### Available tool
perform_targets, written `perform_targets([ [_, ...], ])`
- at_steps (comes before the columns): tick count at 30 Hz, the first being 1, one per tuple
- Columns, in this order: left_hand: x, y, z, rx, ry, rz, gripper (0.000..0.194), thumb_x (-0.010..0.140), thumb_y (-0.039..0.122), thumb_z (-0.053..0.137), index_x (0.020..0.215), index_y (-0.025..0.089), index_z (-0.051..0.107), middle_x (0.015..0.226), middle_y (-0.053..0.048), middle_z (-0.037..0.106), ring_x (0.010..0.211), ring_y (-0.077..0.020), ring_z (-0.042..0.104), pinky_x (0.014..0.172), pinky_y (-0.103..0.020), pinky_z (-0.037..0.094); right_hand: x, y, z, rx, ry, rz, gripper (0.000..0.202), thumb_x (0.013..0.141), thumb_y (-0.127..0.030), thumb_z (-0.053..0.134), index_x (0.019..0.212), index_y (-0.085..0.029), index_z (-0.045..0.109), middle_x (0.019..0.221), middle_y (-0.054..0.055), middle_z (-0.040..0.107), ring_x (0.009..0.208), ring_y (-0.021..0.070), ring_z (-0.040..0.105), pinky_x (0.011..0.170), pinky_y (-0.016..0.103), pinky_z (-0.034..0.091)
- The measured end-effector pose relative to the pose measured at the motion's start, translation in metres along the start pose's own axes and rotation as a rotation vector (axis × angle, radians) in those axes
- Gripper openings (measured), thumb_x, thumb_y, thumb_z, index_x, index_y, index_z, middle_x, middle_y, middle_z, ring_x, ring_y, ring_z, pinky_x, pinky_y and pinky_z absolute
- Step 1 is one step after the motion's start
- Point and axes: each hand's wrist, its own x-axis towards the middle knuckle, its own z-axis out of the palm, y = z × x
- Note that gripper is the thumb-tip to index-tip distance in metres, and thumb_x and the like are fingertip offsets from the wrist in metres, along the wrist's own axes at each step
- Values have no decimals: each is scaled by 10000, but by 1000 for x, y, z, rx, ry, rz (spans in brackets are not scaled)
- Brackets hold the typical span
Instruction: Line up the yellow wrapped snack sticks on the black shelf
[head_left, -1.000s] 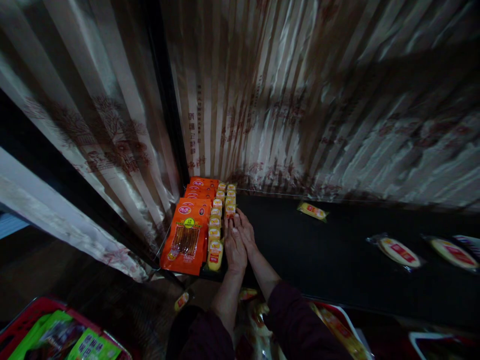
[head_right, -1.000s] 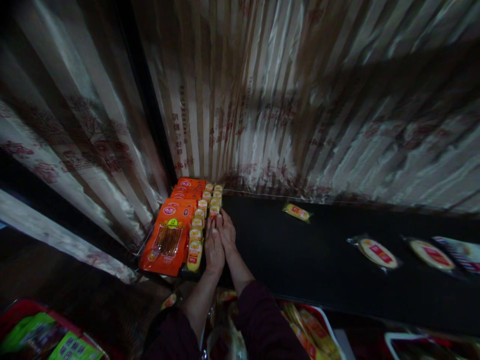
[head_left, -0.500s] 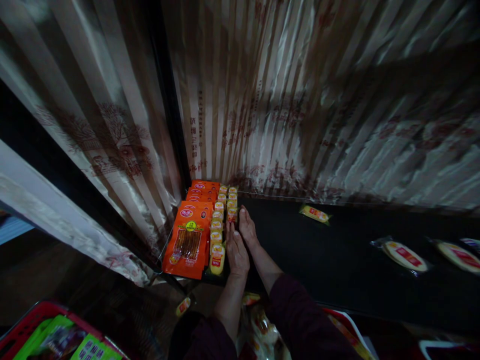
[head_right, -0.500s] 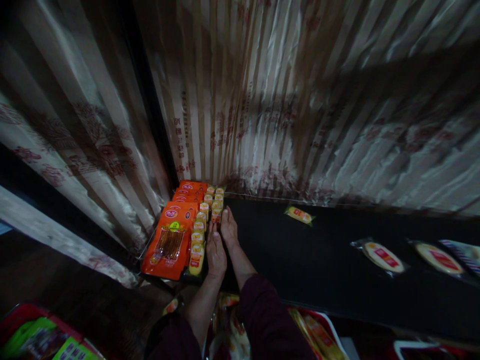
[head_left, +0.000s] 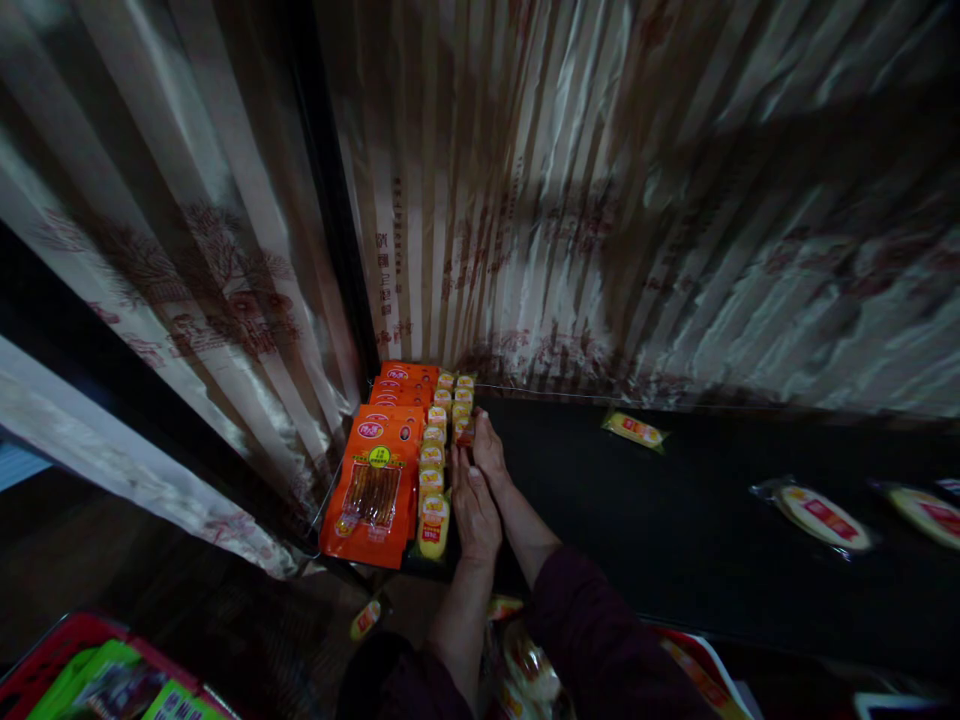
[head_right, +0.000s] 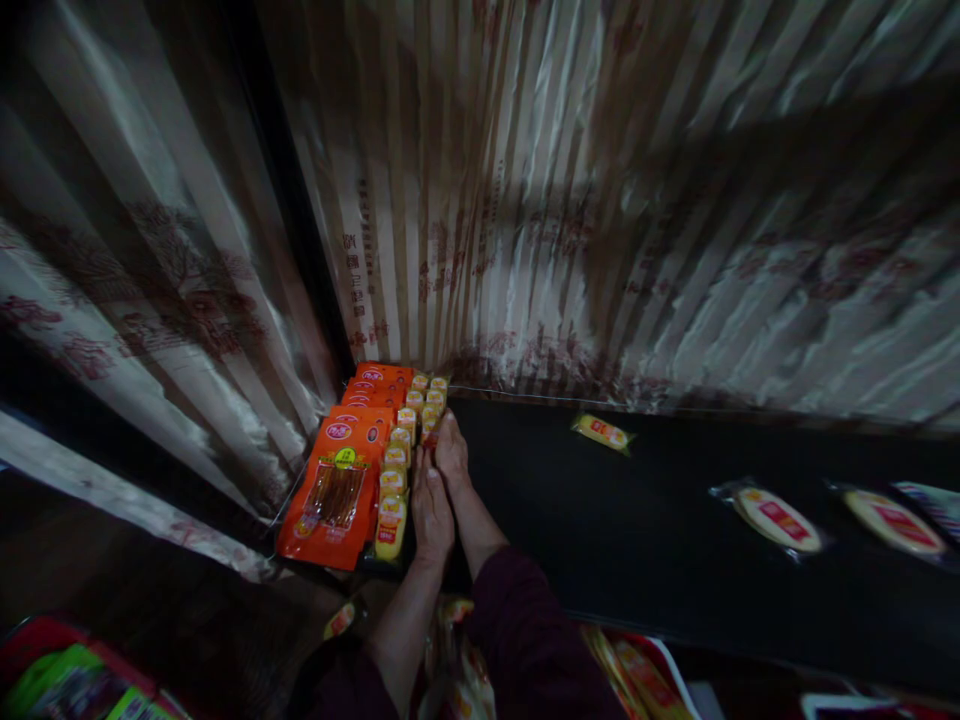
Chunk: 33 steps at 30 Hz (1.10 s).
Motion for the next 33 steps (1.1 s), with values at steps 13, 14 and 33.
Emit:
perform_targets([
  [13,-1,-6,3,24,9,36,535,930,353,211,1324,63,427,1443,-174,349,1375,-196,246,1138,-380,235,32,-2,2,51,45,81,733,826,-679,260,1279,-165,521,1368,60,478,1310,192,378,1116,323,223],
  [14,-1,-7,4,28,12,39,532,929,350,215,1327,64,423,1442,-174,350,1373,-198,251,1137,-384,239,35,-1,2,54,42,78,738,825,-682,256,1276,-162,523,1361,65,487,1303,193,389,1115,331,225],
  [33,-6,0,-1,-33,57,60,522,936,359,206,1329,93,423,1424,-153,396,1364,-187,280,1134,-384,236,-17,0,-12,129,46,57,774,815,-703,237,1288,-155,511,1345,81,504,1259,217,451,1069,364,326],
])
